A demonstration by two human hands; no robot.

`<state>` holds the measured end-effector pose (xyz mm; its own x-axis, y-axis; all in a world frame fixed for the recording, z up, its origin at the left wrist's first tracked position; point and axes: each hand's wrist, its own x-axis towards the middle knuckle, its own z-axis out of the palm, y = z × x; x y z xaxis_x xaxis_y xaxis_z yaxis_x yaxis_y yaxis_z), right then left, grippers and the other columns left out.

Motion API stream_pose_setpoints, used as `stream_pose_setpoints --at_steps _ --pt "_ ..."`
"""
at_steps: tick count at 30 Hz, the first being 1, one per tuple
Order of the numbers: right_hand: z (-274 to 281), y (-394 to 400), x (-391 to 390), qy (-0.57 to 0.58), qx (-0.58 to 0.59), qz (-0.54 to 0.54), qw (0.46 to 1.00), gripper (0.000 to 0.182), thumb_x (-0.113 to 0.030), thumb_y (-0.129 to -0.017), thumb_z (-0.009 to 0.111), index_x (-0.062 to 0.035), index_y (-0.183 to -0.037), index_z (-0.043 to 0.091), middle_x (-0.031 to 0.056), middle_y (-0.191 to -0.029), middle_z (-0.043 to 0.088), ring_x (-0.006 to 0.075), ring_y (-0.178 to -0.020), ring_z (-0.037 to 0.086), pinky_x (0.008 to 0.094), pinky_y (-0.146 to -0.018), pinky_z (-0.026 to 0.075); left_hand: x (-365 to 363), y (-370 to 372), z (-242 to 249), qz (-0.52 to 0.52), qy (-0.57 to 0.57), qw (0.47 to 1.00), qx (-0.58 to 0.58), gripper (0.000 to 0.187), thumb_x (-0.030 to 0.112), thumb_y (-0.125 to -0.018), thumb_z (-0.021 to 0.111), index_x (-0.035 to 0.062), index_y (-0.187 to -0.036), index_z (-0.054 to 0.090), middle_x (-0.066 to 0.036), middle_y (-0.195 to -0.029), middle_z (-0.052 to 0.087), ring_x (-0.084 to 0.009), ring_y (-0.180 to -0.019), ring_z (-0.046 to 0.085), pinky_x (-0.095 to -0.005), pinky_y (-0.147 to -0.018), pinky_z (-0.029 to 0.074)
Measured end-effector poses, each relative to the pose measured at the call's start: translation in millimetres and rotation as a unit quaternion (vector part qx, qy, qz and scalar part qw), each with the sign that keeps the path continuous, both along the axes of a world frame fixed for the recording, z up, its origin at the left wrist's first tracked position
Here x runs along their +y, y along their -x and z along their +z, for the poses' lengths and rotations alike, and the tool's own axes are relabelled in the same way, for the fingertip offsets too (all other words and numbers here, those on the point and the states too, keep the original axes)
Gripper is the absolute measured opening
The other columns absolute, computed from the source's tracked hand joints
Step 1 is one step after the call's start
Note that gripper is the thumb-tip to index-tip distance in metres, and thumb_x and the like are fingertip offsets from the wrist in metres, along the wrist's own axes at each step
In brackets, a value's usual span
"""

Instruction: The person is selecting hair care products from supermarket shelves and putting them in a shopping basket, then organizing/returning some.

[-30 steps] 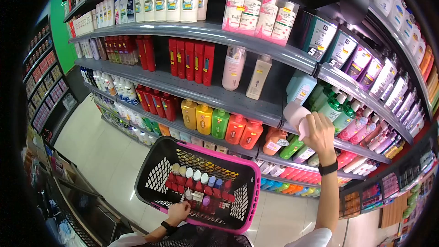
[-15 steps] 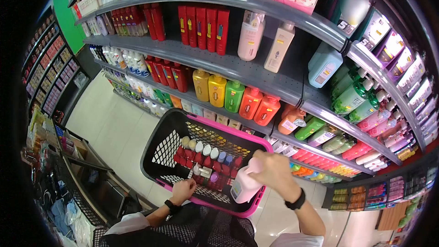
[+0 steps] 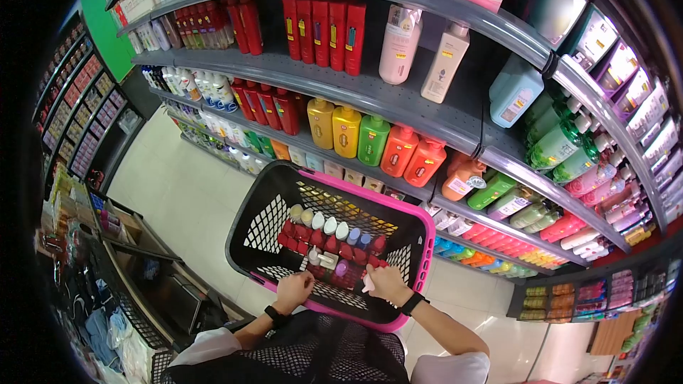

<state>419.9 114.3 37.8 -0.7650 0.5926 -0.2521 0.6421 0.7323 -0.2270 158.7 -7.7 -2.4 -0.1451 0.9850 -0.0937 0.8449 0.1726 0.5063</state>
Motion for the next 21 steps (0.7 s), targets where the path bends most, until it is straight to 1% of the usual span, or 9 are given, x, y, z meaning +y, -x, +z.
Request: stream_pose_setpoints --at_steps 4,5,6,8,9,12,15,17,21 --pt "-11 4 7 0.023 -0.040 -0.051 0.998 0.059 -0.036 -0.061 0.078 0.0000 -0.100 0.054 0.0148 -0.073 0.066 0.0316 -0.067 0.067 0.0415 -0.057 0.053 0 1 -3 0.003 -0.020 1.000 -0.017 0.008 0.022 -0.080 0.064 0.0138 -0.082 0.065 -0.007 -0.071 0.066 -0.0282 -0.062 0.064 -0.0402 -0.056 0.050" --pt "-23 3 9 0.024 -0.053 -0.060 0.996 0.062 -0.041 -0.059 0.079 0.0006 -0.099 0.055 0.0154 -0.076 0.066 0.0314 -0.070 0.068 0.0412 -0.060 0.053 0 2 -3 0.003 -0.019 1.000 -0.017 0.008 0.022 -0.080 0.064 0.0138 -0.082 0.065 -0.007 -0.071 0.066 -0.0282 -0.062 0.064 -0.0402 -0.056 0.050" --pt "-32 2 10 0.026 -0.053 -0.059 0.997 0.062 -0.041 -0.059 0.079 0.0006 -0.099 0.055 0.0154 -0.076 0.066 0.0314 -0.070 0.068 0.0412 -0.060 0.053 1 2 0 -0.002 -0.016 1.000 -0.016 0.010 0.022 -0.079 0.065 0.0125 -0.082 0.063 -0.008 -0.073 0.066 -0.0284 -0.063 0.065 -0.0399 -0.056 0.051" --pt "-51 4 10 0.064 -0.053 -0.108 0.991 0.062 -0.044 -0.059 0.078 0.0003 -0.097 0.057 0.0151 -0.079 0.067 0.0316 -0.074 0.068 0.0413 -0.063 0.054 -3 0 4 -0.006 -0.009 1.000 -0.014 0.012 0.022 -0.078 0.065 0.0112 -0.082 0.062 -0.009 -0.075 0.066 -0.0285 -0.064 0.065 -0.0396 -0.057 0.051" --pt "-60 9 12 0.080 -0.098 -0.128 0.984 0.064 -0.046 -0.060 0.077 0.0000 -0.099 0.059 0.0141 -0.085 0.069 0.0305 -0.080 0.068 0.0402 -0.069 0.054 -3 -1 5 -0.007 -0.018 1.000 -0.018 0.011 0.021 -0.078 0.065 0.0109 -0.082 0.062 -0.008 -0.075 0.066 -0.0283 -0.064 0.065 -0.0396 -0.057 0.051" --pt "-90 31 14 0.094 -0.125 -0.132 0.979 0.068 -0.048 -0.058 0.076 0.0001 -0.103 0.059 0.0150 -0.091 0.069 0.0286 -0.084 0.069 0.0390 -0.071 0.055 0 -1 10 -0.012 -0.026 0.999 -0.021 0.010 0.019 -0.078 0.065 0.0103 -0.082 0.062 -0.007 -0.075 0.066 -0.0278 -0.064 0.064 -0.0398 -0.056 0.051" --pt "-126 40 13 0.073 -0.107 -0.149 0.980 0.068 -0.049 -0.057 0.077 -0.0005 -0.101 0.061 0.0144 -0.091 0.069 0.0273 -0.081 0.069 0.0386 -0.068 0.055 0 -1 9 -0.014 -0.024 0.999 -0.026 0.010 0.019 -0.078 0.064 0.0102 -0.081 0.061 -0.007 -0.075 0.066 -0.0278 -0.065 0.064 -0.0400 -0.056 0.051" --pt "-142 45 13 0.076 -0.112 -0.157 0.978 0.068 -0.050 -0.054 0.077 -0.0007 -0.099 0.062 0.0132 -0.091 0.070 0.0254 -0.078 0.070 0.0379 -0.066 0.055 -1 0 1 -0.009 -0.064 0.998 -0.022 0.007 0.020 -0.080 0.064 0.0134 -0.081 0.063 -0.006 -0.072 0.066 -0.0276 -0.061 0.064 -0.0398 -0.054 0.049" --pt "-164 45 15 0.071 -0.155 -0.161 0.972 0.069 -0.052 -0.053 0.077 -0.0022 -0.100 0.065 0.0109 -0.091 0.070 0.0255 -0.079 0.069 0.0376 -0.068 0.055 -1 -1 12 -0.007 -0.046 0.998 -0.030 0.010 0.019 -0.079 0.064 0.0105 -0.082 0.061 -0.007 -0.075 0.066 -0.0279 -0.066 0.065 -0.0405 -0.057 0.051"
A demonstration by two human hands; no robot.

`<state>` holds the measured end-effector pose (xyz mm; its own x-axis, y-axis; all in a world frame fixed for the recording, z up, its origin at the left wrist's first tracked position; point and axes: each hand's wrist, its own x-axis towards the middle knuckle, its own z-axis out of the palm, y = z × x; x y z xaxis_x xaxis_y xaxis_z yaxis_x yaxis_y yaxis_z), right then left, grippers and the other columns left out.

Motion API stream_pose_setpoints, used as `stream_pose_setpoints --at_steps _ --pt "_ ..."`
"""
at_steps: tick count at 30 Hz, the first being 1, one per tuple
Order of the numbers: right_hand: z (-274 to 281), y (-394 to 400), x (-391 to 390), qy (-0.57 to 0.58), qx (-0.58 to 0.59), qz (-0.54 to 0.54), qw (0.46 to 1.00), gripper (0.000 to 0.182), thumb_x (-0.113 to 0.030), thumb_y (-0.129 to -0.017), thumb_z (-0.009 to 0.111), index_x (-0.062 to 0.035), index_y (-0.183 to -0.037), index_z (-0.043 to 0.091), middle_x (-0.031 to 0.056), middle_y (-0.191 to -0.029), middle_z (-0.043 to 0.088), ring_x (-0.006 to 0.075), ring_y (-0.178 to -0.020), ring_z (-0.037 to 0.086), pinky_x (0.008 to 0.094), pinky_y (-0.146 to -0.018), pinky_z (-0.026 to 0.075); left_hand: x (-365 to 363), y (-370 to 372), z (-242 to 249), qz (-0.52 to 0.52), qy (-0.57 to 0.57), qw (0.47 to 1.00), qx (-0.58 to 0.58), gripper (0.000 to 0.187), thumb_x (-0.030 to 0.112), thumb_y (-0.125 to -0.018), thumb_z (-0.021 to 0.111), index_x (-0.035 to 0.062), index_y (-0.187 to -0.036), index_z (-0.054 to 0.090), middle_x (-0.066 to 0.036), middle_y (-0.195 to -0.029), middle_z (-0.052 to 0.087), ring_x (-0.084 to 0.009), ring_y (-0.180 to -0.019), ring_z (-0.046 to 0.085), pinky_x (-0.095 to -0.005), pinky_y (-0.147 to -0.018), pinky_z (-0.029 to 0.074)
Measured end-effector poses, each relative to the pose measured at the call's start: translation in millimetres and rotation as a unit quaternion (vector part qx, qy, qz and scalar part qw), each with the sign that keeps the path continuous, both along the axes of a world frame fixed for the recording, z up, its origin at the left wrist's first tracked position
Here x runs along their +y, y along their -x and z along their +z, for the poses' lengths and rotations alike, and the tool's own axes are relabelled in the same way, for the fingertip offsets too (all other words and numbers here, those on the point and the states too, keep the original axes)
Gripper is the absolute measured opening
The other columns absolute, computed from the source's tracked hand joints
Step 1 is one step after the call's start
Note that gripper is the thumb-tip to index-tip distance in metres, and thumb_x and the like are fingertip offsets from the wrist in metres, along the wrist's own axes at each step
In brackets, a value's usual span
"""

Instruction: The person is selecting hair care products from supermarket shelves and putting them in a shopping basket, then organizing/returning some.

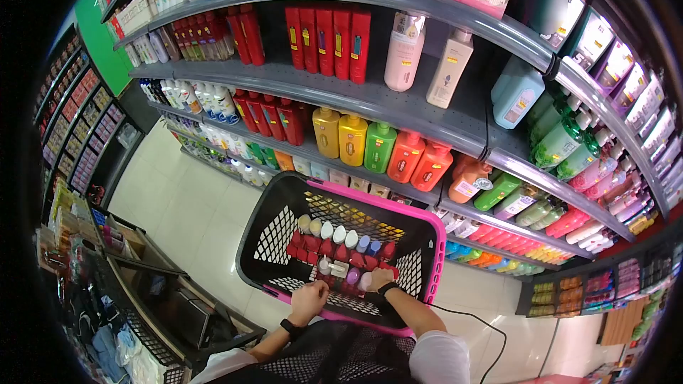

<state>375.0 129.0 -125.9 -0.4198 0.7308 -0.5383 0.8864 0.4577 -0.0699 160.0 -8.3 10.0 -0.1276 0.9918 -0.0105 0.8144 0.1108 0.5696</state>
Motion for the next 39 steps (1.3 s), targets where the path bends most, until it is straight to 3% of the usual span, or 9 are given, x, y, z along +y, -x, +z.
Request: stream_pose_setpoints --at_steps 7,12,14,24,26,33,35,37,39 --pt "-28 1 2 0.036 -0.002 -0.104 0.994 0.074 -0.054 -0.058 0.074 -0.0032 -0.111 0.061 0.0137 -0.104 0.067 0.0293 -0.094 0.067 0.0399 -0.081 0.053 -1 1 -2 -0.012 -0.020 1.000 0.006 0.011 0.019 -0.078 0.066 0.0103 -0.081 0.059 -0.007 -0.074 0.065 -0.0265 -0.066 0.065 -0.0391 -0.057 0.051" --pt "-24 -5 -10 0.001 0.012 -0.105 0.994 0.079 -0.058 -0.062 0.072 -0.0006 -0.113 0.056 0.0136 -0.100 0.068 0.0306 -0.092 0.067 0.0402 -0.078 0.054 -1 -1 0 -0.009 -0.011 1.000 -0.001 0.011 0.018 -0.078 0.066 0.0103 -0.081 0.059 -0.007 -0.074 0.065 -0.0262 -0.067 0.065 -0.0390 -0.057 0.051" --pt "-15 0 -15 0.004 0.042 -0.152 0.987 0.075 -0.056 -0.063 0.074 0.0018 -0.108 0.057 0.0170 -0.095 0.068 0.0317 -0.086 0.068 0.0423 -0.074 0.054 0 -1 1 -0.012 -0.012 1.000 0.001 0.011 0.018 -0.078 0.066 0.0103 -0.081 0.060 -0.007 -0.074 0.065 -0.0263 -0.067 0.065 -0.0389 -0.057 0.051" --pt "-24 10 -15 -0.012 0.074 -0.143 0.987 0.078 -0.056 -0.063 0.075 0.0025 -0.109 0.052 0.0183 -0.092 0.068 0.0317 -0.085 0.069 0.0424 -0.073 0.054 0 0 -1 -0.018 -0.020 1.000 0.005 0.009 0.018 -0.078 0.064 0.0106 -0.080 0.060 -0.007 -0.074 0.065 -0.0268 -0.065 0.064 -0.0391 -0.056 0.051" --pt "-27 14 -16 0.010 0.030 -0.122 0.992 0.080 -0.059 -0.062 0.074 0.0020 -0.109 0.051 0.0174 -0.091 0.068 0.0313 -0.083 0.069 0.0420 -0.072 0.054 -1 -1 -5 -0.021 -0.020 1.000 0.012 0.008 0.019 -0.079 0.064 0.0111 -0.080 0.060 -0.006 -0.073 0.065 -0.0267 -0.064 0.064 -0.0396 -0.054 0.050" --pt "-63 5 -18 -0.007 0.063 -0.104 0.993 0.080 -0.064 -0.064 0.070 0.0003 -0.109 0.052 0.0139 -0.093 0.067 0.0304 -0.082 0.068 0.0441 -0.070 0.053 -3 -1 -10 -0.012 0.001 1.000 0.024 0.009 0.021 -0.079 0.064 0.0130 -0.081 0.062 -0.008 -0.074 0.066 -0.0282 -0.063 0.065 -0.0406 -0.055 0.050" --pt "-53 6 -14 0.016 0.041 -0.112 0.993 0.081 -0.064 -0.069 0.066 -0.0030 -0.121 0.054 0.0172 -0.109 0.065 0.0297 -0.096 0.067 0.0457 -0.078 0.052 -3 -1 -12 -0.005 0.002 1.000 0.020 0.009 0.022 -0.079 0.064 0.0134 -0.082 0.063 -0.009 -0.073 0.066 -0.0297 -0.064 0.065 -0.0421 -0.055 0.050" --pt "-28 1 7 0.130 0.074 -0.075 0.986 0.087 -0.057 -0.070 0.068 0.0026 -0.129 0.049 0.0217 -0.111 0.064 0.0360 -0.104 0.063 0.0491 -0.088 0.049 -3 -2 -10 0.017 0.015 0.999 0.022 0.009 0.022 -0.078 0.065 0.0134 -0.082 0.063 -0.009 -0.074 0.066 -0.0295 -0.065 0.065 -0.0421 -0.056 0.050" --pt "7 1 25 0.127 0.112 -0.072 0.983 0.074 -0.054 -0.072 0.067 -0.0010 -0.122 0.057 0.0217 -0.111 0.064 0.0369 -0.104 0.062 0.0483 -0.088 0.049 -3 -4 -12 0.045 0.000 0.999 0.029 0.008 0.019 -0.077 0.065 0.0137 -0.083 0.065 -0.007 -0.073 0.066 -0.0275 -0.065 0.065 -0.0393 -0.056 0.049"
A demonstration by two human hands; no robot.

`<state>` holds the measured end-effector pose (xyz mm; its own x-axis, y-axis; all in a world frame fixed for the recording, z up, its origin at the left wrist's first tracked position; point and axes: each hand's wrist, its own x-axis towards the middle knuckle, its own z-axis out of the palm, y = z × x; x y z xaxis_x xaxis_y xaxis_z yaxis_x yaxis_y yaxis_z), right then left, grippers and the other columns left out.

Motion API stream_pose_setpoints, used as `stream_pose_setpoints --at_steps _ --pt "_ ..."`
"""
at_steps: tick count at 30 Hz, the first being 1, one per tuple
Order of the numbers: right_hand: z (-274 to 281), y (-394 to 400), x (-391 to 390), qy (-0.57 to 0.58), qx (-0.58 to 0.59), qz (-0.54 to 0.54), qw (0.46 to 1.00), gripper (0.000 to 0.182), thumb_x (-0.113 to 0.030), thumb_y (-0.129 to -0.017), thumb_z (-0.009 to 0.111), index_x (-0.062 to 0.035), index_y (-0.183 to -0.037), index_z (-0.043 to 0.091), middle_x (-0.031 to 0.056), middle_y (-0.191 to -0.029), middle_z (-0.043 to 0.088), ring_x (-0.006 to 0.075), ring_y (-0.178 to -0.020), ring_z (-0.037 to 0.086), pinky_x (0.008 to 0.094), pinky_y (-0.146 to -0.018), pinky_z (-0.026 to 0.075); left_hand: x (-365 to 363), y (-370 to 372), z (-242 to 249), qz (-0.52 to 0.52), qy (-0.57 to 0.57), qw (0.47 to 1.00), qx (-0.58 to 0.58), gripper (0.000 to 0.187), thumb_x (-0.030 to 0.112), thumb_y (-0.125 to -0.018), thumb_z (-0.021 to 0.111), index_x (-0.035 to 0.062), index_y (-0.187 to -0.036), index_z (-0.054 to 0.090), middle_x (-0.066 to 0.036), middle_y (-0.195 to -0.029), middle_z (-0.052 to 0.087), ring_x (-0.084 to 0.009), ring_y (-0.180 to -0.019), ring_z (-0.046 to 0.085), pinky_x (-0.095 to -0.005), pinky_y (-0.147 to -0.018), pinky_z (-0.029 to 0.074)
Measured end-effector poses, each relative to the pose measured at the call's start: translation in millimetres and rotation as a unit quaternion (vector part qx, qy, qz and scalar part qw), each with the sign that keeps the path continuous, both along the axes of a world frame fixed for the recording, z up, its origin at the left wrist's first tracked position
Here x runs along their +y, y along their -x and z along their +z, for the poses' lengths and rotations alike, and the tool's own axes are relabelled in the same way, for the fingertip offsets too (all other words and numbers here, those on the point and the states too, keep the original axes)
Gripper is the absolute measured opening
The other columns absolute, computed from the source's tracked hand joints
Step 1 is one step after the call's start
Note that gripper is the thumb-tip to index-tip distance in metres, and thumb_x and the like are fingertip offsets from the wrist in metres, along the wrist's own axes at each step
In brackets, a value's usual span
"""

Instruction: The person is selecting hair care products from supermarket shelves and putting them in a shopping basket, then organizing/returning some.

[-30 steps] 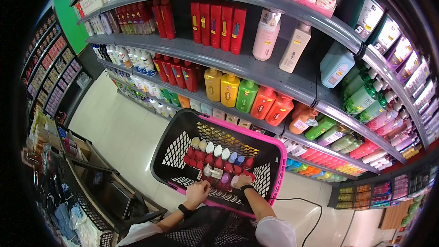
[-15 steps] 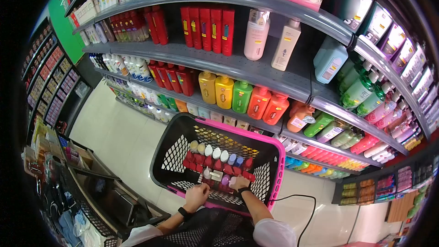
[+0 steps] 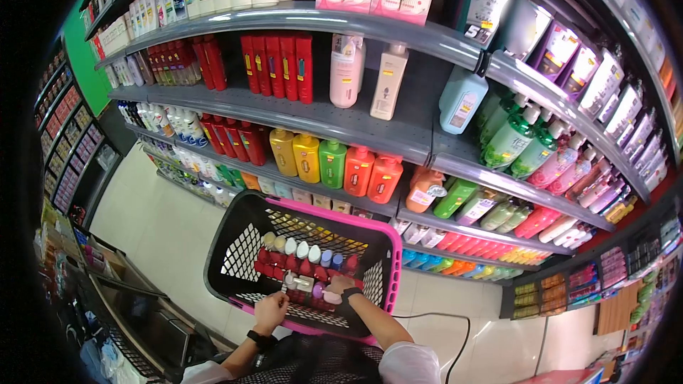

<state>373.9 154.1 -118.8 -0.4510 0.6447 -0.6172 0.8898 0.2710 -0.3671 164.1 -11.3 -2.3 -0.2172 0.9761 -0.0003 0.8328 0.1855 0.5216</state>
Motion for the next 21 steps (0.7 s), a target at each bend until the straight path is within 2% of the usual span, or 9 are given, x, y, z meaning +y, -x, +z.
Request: stream_pose_setpoints --at_steps 2,4,6,8,9,10,11,14,21 --pt "52 -3 21 -0.006 0.091 -0.016 0.996 0.059 -0.047 -0.080 0.064 0.0015 -0.114 0.058 0.0238 -0.106 0.065 0.0350 -0.101 0.063 0.0432 -0.085 0.050 1 -1 0 0.019 -0.012 1.000 -0.012 0.008 0.019 -0.076 0.066 0.0134 -0.083 0.066 -0.008 -0.073 0.066 -0.0274 -0.066 0.065 -0.0396 -0.056 0.049" --pt "109 -19 42 0.026 0.284 -0.022 0.958 0.043 -0.034 -0.086 0.064 0.0004 -0.112 0.059 0.0162 -0.094 0.068 0.0239 -0.082 0.067 0.0349 -0.071 0.052 1 0 0 0.029 -0.004 1.000 0.008 0.009 0.019 -0.076 0.066 0.0133 -0.083 0.066 -0.007 -0.074 0.067 -0.0272 -0.067 0.065 -0.0394 -0.057 0.050" --pt "160 -46 64 -0.054 0.395 -0.040 0.916 0.030 -0.020 -0.087 0.064 -0.0011 -0.109 0.061 0.0116 -0.089 0.067 0.0164 -0.076 0.066 0.0301 -0.066 0.051 1 0 6 0.033 -0.008 0.999 0.005 0.009 0.018 -0.075 0.067 0.0128 -0.082 0.066 -0.008 -0.074 0.067 -0.0269 -0.067 0.066 -0.0391 -0.058 0.050" --pt "199 -79 93 -0.285 0.429 -0.127 0.848 0.021 -0.014 -0.083 0.064 -0.0032 -0.100 0.063 0.0113 -0.082 0.067 0.0276 -0.069 0.064 0.0344 -0.065 0.050 1 -4 10 0.066 0.015 0.998 -0.014 0.009 0.018 -0.074 0.067 0.0115 -0.081 0.066 -0.009 -0.076 0.068 -0.0288 -0.068 0.065 -0.0401 -0.060 0.051" --pt "219 -101 108 -0.370 0.453 -0.171 0.793 0.018 -0.008 -0.082 0.063 -0.0031 -0.099 0.063 0.0089 -0.079 0.066 0.0239 -0.066 0.062 0.0318 -0.064 0.050 1 -4 6 0.075 -0.010 0.997 -0.004 0.009 0.018 -0.073 0.067 0.0113 -0.080 0.066 -0.009 -0.075 0.067 -0.0281 -0.067 0.066 -0.0398 -0.060 0.051" --pt "264 -121 110 -0.344 0.461 -0.244 0.781 0.016 -0.003 -0.081 0.062 -0.0031 -0.097 0.063 0.0078 -0.083 0.065 0.0188 -0.072 0.062 0.0307 -0.065 0.049 0 -2 -4 0.075 -0.023 0.997 0.010 0.009 0.018 -0.073 0.067 0.0117 -0.080 0.066 -0.009 -0.073 0.067 -0.0279 -0.067 0.066 -0.0396 -0.059 0.051" --pt "303 -141 109 -0.477 0.461 -0.204 0.719 0.013 -0.001 -0.082 0.061 -0.0033 -0.095 0.062 0.0071 -0.087 0.064 0.0157 -0.076 0.060 0.0297 -0.066 0.047 0 -3 -4 0.077 -0.021 0.997 0.005 0.009 0.018 -0.073 0.068 0.0116 -0.079 0.066 -0.008 -0.073 0.067 -0.0280 -0.067 0.066 -0.0394 -0.059 0.051" --pt "347 -204 140 -0.597 0.421 -0.293 0.617 0.019 0.002 -0.083 0.058 -0.0040 -0.101 0.060 0.0080 -0.091 0.061 0.0176 -0.084 0.059 0.0301 -0.073 0.046 0 0 -3 0.080 -0.016 0.997 -0.001 0.010 0.018 -0.073 0.069 0.0113 -0.079 0.065 -0.008 -0.073 0.067 -0.0281 -0.067 0.066 -0.0390 -0.059 0.051" --pt "454 -276 172 -0.724 0.305 -0.249 0.566 0.049 -0.002 -0.081 0.061 -0.0015 -0.128 0.047 0.0193 -0.125 0.049 0.0349 -0.116 0.048 0.0406 -0.099 0.038 0 -7 3 0.097 -0.033 0.995 0.011 0.009 0.017 -0.072 0.069 0.0114 -0.078 0.066 -0.007 -0.072 0.067 -0.0263 -0.065 0.066 -0.0376 -0.058 0.051"
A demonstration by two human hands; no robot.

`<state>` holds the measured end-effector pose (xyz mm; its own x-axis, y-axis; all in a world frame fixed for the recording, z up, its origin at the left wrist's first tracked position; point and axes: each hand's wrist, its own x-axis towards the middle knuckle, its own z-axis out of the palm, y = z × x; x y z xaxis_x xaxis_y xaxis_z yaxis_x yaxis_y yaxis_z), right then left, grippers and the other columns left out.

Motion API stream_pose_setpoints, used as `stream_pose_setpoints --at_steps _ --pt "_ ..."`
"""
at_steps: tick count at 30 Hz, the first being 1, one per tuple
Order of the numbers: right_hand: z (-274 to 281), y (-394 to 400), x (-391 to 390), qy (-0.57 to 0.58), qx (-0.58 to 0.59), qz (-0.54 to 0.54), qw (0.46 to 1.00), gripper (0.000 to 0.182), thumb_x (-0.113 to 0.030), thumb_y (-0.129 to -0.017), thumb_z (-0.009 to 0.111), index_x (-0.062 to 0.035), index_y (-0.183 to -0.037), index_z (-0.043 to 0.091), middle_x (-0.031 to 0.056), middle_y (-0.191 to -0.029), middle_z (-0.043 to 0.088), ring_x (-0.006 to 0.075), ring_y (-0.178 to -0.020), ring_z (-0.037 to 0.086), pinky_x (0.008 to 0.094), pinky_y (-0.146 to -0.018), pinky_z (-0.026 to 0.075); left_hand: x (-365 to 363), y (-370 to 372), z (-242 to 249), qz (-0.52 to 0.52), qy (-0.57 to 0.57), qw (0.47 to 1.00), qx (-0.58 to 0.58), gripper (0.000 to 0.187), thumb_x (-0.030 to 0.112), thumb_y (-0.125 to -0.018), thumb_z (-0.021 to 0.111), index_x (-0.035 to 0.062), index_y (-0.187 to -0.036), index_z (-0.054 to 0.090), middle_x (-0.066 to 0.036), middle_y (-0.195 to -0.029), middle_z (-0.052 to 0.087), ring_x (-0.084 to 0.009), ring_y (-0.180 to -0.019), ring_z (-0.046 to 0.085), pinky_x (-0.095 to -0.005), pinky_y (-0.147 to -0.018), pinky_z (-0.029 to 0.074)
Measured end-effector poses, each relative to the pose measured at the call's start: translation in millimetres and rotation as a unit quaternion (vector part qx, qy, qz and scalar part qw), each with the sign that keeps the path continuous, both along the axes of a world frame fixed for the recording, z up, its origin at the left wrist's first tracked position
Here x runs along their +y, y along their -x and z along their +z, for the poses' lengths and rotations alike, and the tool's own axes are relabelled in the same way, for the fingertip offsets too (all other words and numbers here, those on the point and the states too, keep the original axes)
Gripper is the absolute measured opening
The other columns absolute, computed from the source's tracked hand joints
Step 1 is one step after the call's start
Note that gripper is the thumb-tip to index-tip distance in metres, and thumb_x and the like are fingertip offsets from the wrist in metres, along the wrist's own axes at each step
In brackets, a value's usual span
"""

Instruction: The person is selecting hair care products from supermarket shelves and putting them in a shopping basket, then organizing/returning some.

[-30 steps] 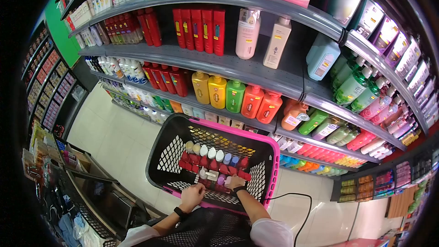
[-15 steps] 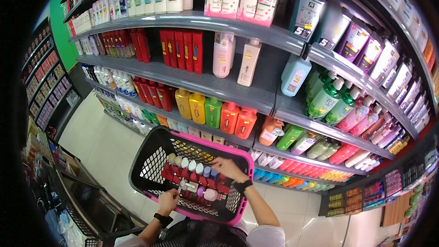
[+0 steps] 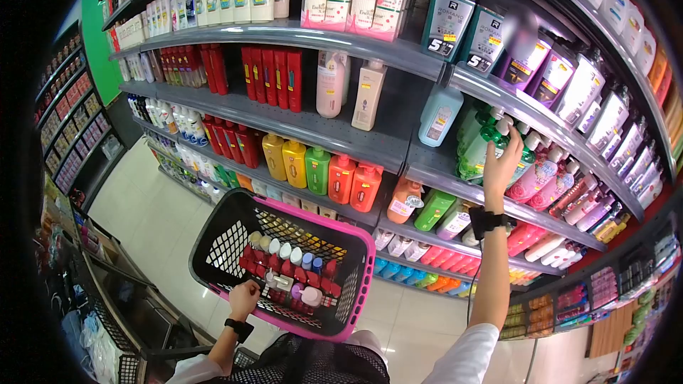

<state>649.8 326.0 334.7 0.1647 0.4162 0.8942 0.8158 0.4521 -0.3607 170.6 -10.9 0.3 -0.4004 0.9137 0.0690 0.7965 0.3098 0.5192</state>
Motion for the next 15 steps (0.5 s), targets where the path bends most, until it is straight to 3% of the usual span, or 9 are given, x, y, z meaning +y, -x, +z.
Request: stream_pose_setpoints --at_steps 3,4,8,11,13,15 --pt "15 -15 17 0.015 -0.034 -0.018 0.999 0.057 -0.006 -0.082 0.063 -0.0003 -0.134 0.042 0.0216 -0.134 0.043 0.0372 -0.124 0.043 0.0409 -0.103 0.036 1 -1 1 0.012 -0.008 1.000 -0.004 0.007 0.016 -0.072 0.068 0.0116 -0.077 0.066 -0.007 -0.071 0.067 -0.0255 -0.065 0.066 -0.0369 -0.057 0.051" --pt "14 -18 24 0.038 -0.033 -0.023 0.998 0.060 -0.013 -0.083 0.064 0.0013 -0.136 0.039 0.0230 -0.136 0.041 0.0389 -0.127 0.041 0.0412 -0.104 0.035 0 0 2 0.012 -0.010 1.000 -0.003 0.007 0.016 -0.072 0.068 0.0116 -0.077 0.066 -0.006 -0.070 0.067 -0.0251 -0.065 0.066 -0.0366 -0.057 0.051" --pt "4 -37 66 0.108 -0.041 -0.013 0.993 0.062 -0.023 -0.085 0.064 0.0014 -0.137 0.039 0.0251 -0.137 0.040 0.0393 -0.126 0.043 0.0405 -0.103 0.038 0 1 2 0.015 -0.012 1.000 -0.001 0.007 0.015 -0.072 0.067 0.0126 -0.078 0.068 -0.006 -0.070 0.067 -0.0247 -0.064 0.066 -0.0364 -0.057 0.051" --pt "11 -34 57 0.114 -0.050 -0.045 0.991 0.057 -0.023 -0.087 0.060 -0.0017 -0.136 0.041 0.0241 -0.132 0.045 0.0407 -0.114 0.052 0.0432 -0.092 0.045 -1 -1 6 0.025 -0.011 1.000 0.000 0.007 0.015 -0.072 0.067 0.0119 -0.078 0.067 -0.007 -0.069 0.067 -0.0266 -0.064 0.066 -0.0371 -0.057 0.051" --pt "10 -33 57 0.099 -0.053 -0.097 0.989 0.049 -0.020 -0.088 0.056 -0.0056 -0.133 0.042 0.0239 -0.119 0.055 0.0423 -0.100 0.058 0.0467 -0.081 0.048 0 -2 5 0.029 -0.021 0.999 -0.008 0.007 0.015 -0.073 0.067 0.0117 -0.079 0.067 -0.008 -0.065 0.065 -0.0274 -0.061 0.064 -0.0376 -0.055 0.049" --pt "14 -34 50 0.120 -0.048 -0.082 0.988 0.045 -0.016 -0.088 0.056 -0.0068 -0.131 0.043 0.0233 -0.114 0.058 0.0411 -0.099 0.059 0.0462 -0.079 0.048 0 -2 6 0.026 -0.021 0.999 0.007 0.008 0.015 -0.073 0.066 0.0115 -0.080 0.066 -0.007 -0.065 0.064 -0.0274 -0.060 0.064 -0.0375 -0.054 0.049"
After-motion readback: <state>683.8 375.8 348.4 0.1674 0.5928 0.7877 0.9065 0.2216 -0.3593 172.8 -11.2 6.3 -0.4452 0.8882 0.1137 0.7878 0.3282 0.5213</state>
